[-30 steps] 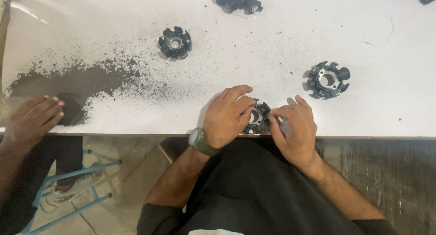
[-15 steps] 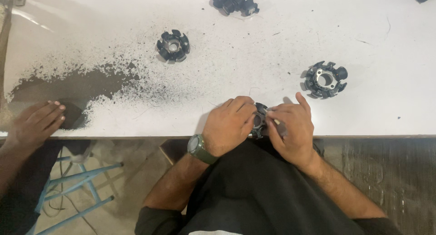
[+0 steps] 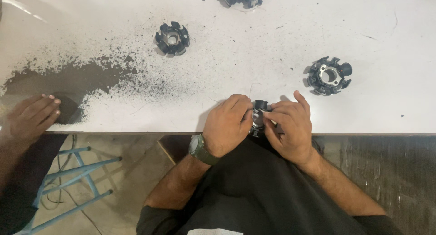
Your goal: The person sits at a white workbench and assembles small black plastic components, fitting pieces together by hand and using a small stick tool to press parts into place. Finished assemblies are set aside on the table as the person picks up the next set of parts.
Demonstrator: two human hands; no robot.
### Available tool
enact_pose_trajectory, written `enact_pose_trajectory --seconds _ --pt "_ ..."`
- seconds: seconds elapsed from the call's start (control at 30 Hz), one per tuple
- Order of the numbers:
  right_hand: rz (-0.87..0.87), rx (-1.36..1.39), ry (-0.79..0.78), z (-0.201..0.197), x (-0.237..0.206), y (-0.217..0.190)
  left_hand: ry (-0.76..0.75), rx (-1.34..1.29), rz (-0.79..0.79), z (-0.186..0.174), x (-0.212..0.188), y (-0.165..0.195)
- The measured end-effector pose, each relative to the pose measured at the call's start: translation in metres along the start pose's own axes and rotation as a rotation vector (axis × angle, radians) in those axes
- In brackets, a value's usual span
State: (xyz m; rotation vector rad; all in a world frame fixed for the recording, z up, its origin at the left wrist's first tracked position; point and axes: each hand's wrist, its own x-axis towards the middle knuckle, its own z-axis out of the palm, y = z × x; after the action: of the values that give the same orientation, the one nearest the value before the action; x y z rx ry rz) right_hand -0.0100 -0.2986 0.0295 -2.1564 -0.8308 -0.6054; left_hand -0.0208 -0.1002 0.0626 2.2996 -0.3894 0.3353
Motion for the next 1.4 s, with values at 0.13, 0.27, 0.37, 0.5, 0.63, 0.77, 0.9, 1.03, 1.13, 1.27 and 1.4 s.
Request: enact_pose_trajectory --seconds 0.13,0.27,0.37,0.5,0.63,0.77,0.9,1.03,1.13,1.27,1.4 --pt "0.004 -0.010 0.003 0.001 0.000 0.000 -0.054 0.019 -0.043 0.001 -0.002 -0.003" --pt "-0.024 0.007 0.013 0.002 -0.001 0.002 -0.017 0.048 0.064 0.003 -0.007 -0.008" --pt "-0.046 0.022 0.032 0.001 -0.003 0.001 0.000 0.062 0.065 0.006 -0.011 -0.008" --pt "-0.048 -0.002 0.015 0.003 -0.003 0.002 0.054 0.072 0.090 0.010 -0.014 -0.006" --pt "-0.048 -0.018 -0.010 0.003 -0.002 0.002 0.072 0.067 0.091 0.010 -0.016 -0.005" --pt "-0.067 -0.006 0.031 0.004 -0.002 0.001 0.063 0.066 0.082 0.013 -0.017 -0.005" --pt "-0.057 -0.007 0.019 0.003 -0.002 0.000 0.073 0.057 0.094 0.019 -0.019 -0.005" --pt "-0.052 -0.010 0.012 0.003 0.000 0.000 0.077 0.055 0.086 0.019 -0.020 -0.003" --pt "-0.053 -0.031 -0.018 0.001 0.001 -0.001 0.047 0.039 0.074 0.016 -0.019 -0.001" --pt "-0.024 -0.053 -0.040 0.000 0.000 -0.003 -0.004 0.009 0.061 0.012 -0.022 -0.001" --pt "0.039 -0.108 -0.026 -0.012 -0.003 0.009 -0.072 0.119 0.052 -0.013 -0.019 -0.037"
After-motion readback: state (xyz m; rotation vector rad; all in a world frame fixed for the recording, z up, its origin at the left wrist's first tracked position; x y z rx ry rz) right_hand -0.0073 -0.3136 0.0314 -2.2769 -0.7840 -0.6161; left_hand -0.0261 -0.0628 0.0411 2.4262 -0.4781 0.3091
